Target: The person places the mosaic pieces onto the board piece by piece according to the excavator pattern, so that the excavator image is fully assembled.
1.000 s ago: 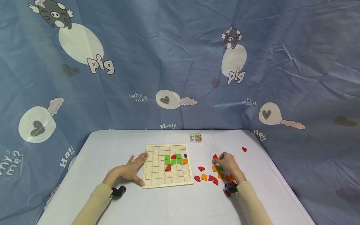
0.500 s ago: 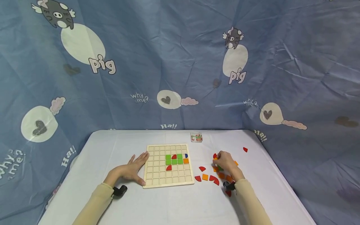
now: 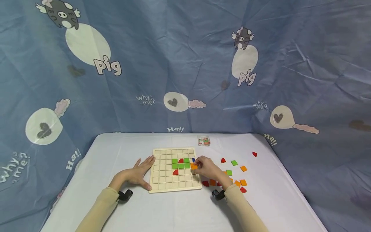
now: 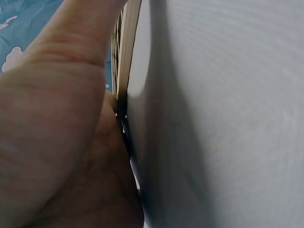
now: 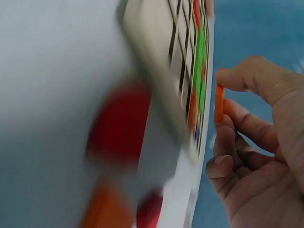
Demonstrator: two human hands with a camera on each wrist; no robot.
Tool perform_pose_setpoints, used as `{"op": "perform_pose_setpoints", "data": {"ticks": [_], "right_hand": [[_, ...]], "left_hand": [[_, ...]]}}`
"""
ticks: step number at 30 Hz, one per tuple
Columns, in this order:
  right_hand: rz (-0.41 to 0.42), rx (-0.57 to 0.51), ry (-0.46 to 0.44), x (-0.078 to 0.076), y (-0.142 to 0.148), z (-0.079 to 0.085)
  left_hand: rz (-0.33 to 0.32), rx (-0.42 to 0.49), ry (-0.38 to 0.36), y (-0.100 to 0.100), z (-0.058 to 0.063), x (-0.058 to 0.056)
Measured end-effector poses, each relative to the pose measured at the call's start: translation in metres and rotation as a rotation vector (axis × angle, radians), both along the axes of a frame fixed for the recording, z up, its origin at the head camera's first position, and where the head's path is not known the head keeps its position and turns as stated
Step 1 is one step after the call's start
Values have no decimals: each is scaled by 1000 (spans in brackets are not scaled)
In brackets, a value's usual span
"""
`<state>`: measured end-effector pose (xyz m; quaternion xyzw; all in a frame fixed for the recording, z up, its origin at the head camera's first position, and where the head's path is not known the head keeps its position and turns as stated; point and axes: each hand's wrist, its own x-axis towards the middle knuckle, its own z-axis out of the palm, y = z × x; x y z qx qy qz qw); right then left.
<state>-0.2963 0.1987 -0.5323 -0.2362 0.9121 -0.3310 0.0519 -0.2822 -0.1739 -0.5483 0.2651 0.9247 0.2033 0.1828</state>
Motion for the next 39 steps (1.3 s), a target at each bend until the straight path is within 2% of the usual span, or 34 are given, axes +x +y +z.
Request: {"op": "perform_pose_setpoints", "data": {"ticks": [4, 7, 20, 28, 36, 39], "right_hand": [[127, 17, 22, 4, -23, -2], [162, 49, 44, 5, -34, -5], [140, 104, 62, 1, -48, -4], [125, 68, 53, 4, -46, -6], [135, 50, 84, 5, -45, -9], [122, 13, 60, 8, -38, -8]], "left_hand": [[-1, 3, -9, 2, 0, -1], [2, 11, -6, 3, 0, -1], [3, 10, -1, 5, 0, -4], [2, 18, -13, 6, 0, -2], [12, 9, -12, 3, 0, -1], [12, 4, -18, 2, -1, -1]]}}
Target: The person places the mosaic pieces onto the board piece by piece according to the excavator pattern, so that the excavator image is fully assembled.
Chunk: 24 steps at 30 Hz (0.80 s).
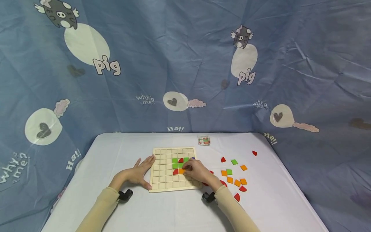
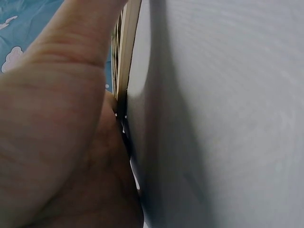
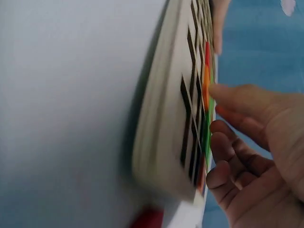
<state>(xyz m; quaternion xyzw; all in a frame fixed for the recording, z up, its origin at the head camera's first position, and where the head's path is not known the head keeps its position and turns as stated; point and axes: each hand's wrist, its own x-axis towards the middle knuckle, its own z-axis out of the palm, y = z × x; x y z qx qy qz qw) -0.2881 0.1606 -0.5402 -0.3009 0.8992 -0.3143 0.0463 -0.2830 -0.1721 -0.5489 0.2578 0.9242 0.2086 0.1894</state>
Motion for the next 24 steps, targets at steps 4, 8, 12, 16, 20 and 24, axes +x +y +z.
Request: {"op": "perform_pose_setpoints", "data": {"ticks": [4, 8, 12, 16, 20, 24], "right_hand": [[-29, -40, -65, 3, 25, 2], [-86, -37, -106, 5, 59, 4], [-154, -31, -152, 10, 93, 7], [-217, -5, -185, 15, 125, 8], [-266, 38, -203, 18, 147, 6], [-307, 67, -241, 18, 156, 3]], "left_hand": [[-3, 7, 1, 0, 0, 1], [-3, 11, 4, 0, -1, 1], [1, 10, 8, 0, 0, 1], [-4, 9, 13, 0, -1, 0], [-9, 1, 17, 0, -1, 0], [-2, 17, 11, 0, 1, 0]]}}
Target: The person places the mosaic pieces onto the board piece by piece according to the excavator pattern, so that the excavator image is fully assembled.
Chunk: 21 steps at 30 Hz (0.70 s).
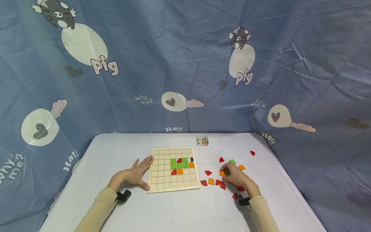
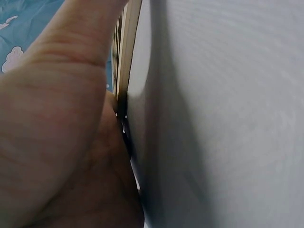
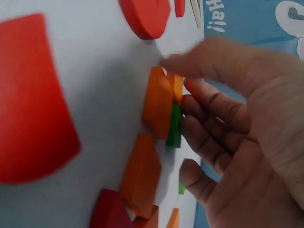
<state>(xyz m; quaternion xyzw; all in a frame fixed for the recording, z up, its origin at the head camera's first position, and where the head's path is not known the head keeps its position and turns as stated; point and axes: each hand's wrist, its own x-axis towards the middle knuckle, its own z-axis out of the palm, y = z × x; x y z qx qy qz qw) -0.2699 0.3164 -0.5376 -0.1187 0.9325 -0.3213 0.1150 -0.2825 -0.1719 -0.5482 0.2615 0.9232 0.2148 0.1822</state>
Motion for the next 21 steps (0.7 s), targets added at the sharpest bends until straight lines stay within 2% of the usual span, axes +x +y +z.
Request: {"op": "perform_pose_setpoints", "data": {"ticks": [14, 21], "right_hand": [[-83, 50, 10, -5, -5, -5], [-50, 16, 60, -8, -21, 0]], "left_hand": [[-5, 1, 6, 0, 1, 1], [-2, 4, 8, -1, 0, 1]]}}
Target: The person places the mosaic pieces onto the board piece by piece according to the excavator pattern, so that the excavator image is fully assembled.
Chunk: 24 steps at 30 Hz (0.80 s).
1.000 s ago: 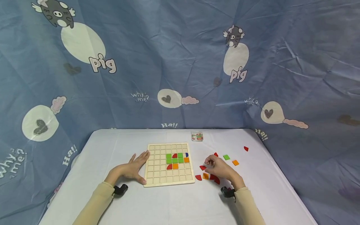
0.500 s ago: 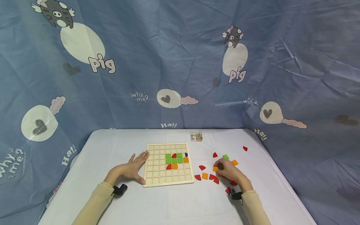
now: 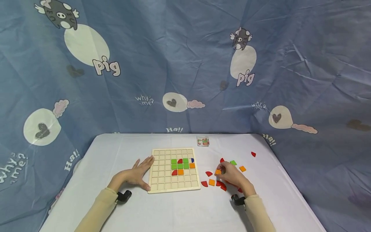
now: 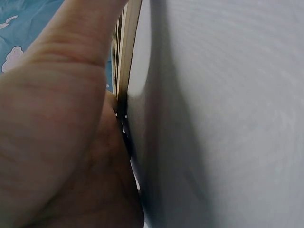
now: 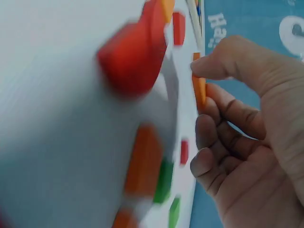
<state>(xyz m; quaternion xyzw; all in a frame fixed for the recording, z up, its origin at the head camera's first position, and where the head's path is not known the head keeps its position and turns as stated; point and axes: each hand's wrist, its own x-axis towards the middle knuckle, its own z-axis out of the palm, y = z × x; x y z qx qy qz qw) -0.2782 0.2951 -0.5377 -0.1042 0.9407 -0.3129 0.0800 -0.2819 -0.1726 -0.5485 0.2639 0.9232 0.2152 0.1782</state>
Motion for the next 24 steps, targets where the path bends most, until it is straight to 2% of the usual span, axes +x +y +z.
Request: {"op": "perform_pose_setpoints", "data": {"ticks": [5, 12, 18, 24], "right_hand": [[80, -46, 35, -4, -28, 7], [223, -39, 98, -13, -70, 13], [381, -33, 132, -20, -102, 12], [443, -2, 120, -24, -117, 4]], "left_hand": [[1, 2, -1, -1, -1, 0], [3, -2, 1, -1, -1, 0], [8, -11, -1, -2, 0, 1], [1, -14, -12, -1, 1, 1]]}}
